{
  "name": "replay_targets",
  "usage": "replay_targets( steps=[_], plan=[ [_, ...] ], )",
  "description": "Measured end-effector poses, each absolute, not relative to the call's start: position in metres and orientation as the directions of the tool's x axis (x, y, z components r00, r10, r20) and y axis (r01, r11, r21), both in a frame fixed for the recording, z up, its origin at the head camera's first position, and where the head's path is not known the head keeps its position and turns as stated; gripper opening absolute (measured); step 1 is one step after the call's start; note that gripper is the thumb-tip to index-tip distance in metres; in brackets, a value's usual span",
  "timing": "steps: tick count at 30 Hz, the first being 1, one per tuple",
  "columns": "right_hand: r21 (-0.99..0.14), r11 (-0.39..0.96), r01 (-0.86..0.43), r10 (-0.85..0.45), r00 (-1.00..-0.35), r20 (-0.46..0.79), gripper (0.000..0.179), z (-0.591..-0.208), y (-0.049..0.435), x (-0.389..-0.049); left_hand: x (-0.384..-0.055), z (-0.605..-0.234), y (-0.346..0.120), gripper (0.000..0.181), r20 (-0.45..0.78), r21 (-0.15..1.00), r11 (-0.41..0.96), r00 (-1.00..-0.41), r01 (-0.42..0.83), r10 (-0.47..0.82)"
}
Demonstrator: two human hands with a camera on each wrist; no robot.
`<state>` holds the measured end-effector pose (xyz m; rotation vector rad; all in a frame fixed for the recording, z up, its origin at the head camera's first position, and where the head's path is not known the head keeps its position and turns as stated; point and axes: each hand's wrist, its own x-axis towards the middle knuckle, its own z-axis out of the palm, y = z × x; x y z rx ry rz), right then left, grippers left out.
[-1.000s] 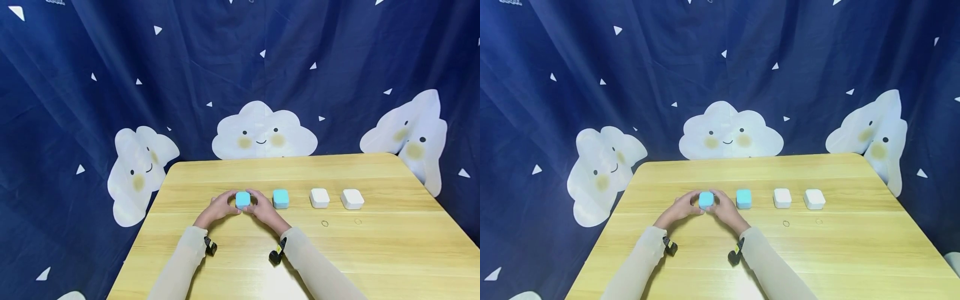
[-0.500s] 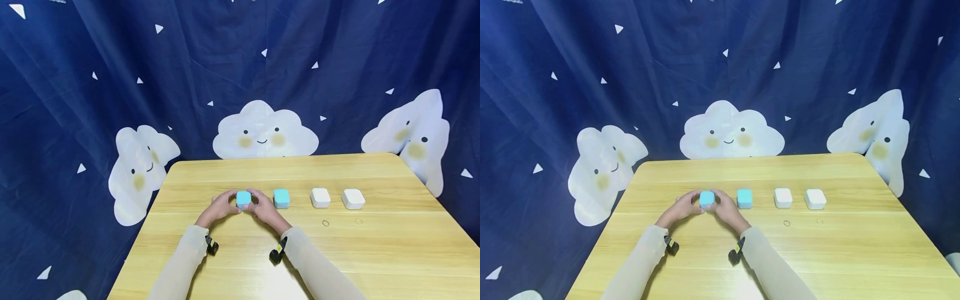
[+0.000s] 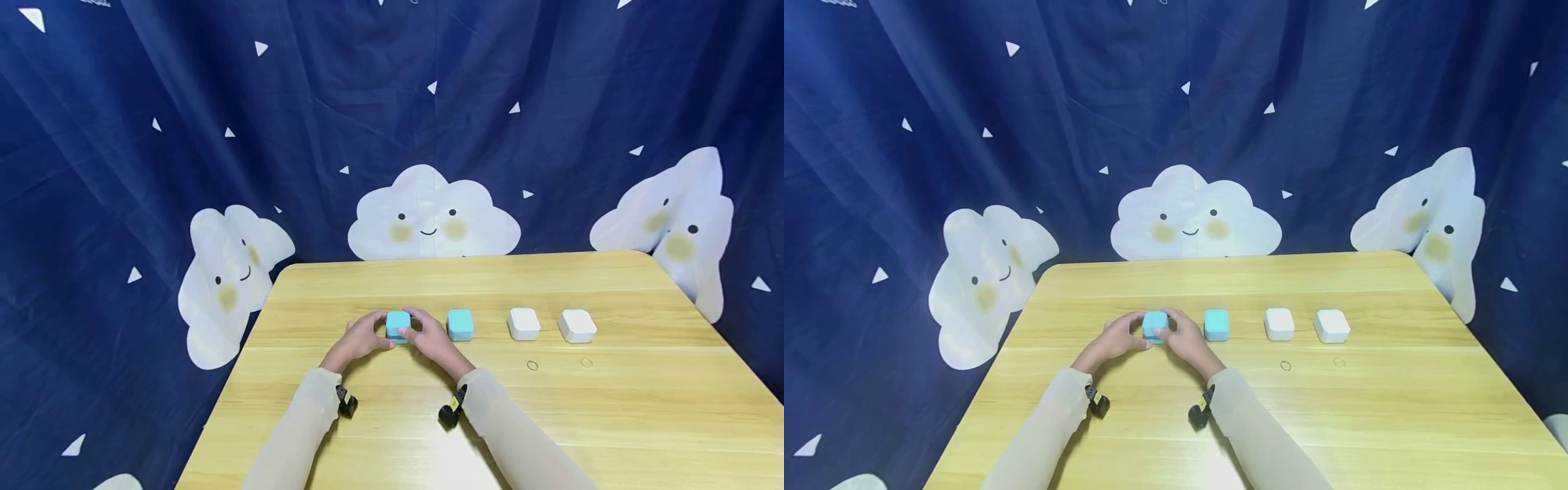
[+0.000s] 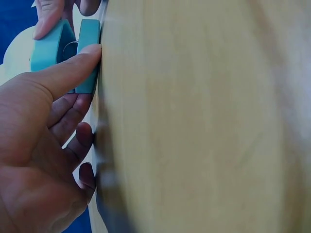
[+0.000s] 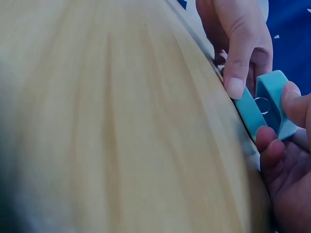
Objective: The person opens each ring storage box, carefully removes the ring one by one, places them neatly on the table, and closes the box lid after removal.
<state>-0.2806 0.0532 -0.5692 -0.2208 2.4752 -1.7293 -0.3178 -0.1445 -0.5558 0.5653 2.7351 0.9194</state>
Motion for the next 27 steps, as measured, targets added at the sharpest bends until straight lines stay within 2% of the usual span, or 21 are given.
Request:
replay_targets(
  steps=[5, 16, 27],
  plan=[
    [-0.934, 0.356, -0.020, -0.135, -0.990, -0.030, 0.059, -0.568, 0.051, -0.280, -0.317, -0.555, -0.144, 0.068, -0.069, 0.623, 0.730, -0.910, 0.282, 0.410],
    [-0.951, 0.306, 0.036, -0.079, -0.995, -0.063, 0.061, -0.562, 0.044, -0.279, -0.318, -0.555, -0.142, 0.069, -0.087, 0.608, 0.749, -0.916, 0.264, 0.393],
    [-0.982, 0.150, 0.116, -0.060, -0.990, -0.127, 0.056, -0.556, 0.041, -0.285, -0.319, -0.556, -0.144, 0.066, -0.080, 0.625, 0.731, -0.909, 0.274, 0.409]
  ],
)
